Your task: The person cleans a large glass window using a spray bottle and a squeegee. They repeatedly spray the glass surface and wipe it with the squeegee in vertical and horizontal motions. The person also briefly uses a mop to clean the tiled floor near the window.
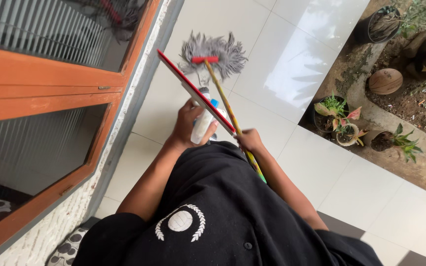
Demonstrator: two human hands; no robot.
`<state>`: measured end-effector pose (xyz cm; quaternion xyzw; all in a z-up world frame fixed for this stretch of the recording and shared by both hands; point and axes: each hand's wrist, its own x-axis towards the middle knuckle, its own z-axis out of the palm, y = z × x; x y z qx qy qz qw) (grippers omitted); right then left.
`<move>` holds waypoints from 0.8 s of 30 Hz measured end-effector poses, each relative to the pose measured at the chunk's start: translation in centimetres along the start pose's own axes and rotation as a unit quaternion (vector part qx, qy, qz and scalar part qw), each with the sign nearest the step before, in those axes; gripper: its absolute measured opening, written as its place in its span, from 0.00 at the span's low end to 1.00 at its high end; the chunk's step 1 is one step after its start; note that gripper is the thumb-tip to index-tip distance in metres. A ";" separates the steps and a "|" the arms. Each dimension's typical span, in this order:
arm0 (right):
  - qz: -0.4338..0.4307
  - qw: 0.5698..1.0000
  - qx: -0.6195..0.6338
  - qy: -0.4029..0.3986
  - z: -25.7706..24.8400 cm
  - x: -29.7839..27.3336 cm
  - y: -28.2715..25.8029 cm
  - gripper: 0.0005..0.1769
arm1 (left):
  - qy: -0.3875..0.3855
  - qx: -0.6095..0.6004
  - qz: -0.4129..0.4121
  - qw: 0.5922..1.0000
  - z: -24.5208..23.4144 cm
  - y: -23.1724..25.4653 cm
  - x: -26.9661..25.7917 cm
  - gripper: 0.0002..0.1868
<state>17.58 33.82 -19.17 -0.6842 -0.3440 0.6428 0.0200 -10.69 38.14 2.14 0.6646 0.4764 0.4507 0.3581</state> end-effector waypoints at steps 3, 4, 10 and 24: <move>-0.019 0.999 0.046 0.016 -0.1 6.4 -4.9 0.16 | 0.045 0.040 -0.006 0.998 -1.5 -2.2 2.4 0.22; -0.028 0.998 0.056 0.028 0.0 8.8 -7.0 0.15 | 0.062 0.054 -0.008 0.997 -2.0 -2.7 3.1 0.24; -0.032 0.992 0.075 0.093 -2.3 20.7 -20.9 0.08 | 0.132 0.074 -0.028 0.988 -5.4 -4.2 6.7 0.14; -0.049 0.994 -0.096 0.016 -18.9 29.5 -37.0 0.19 | 0.202 0.121 -0.084 0.968 -2.4 -6.1 16.9 0.18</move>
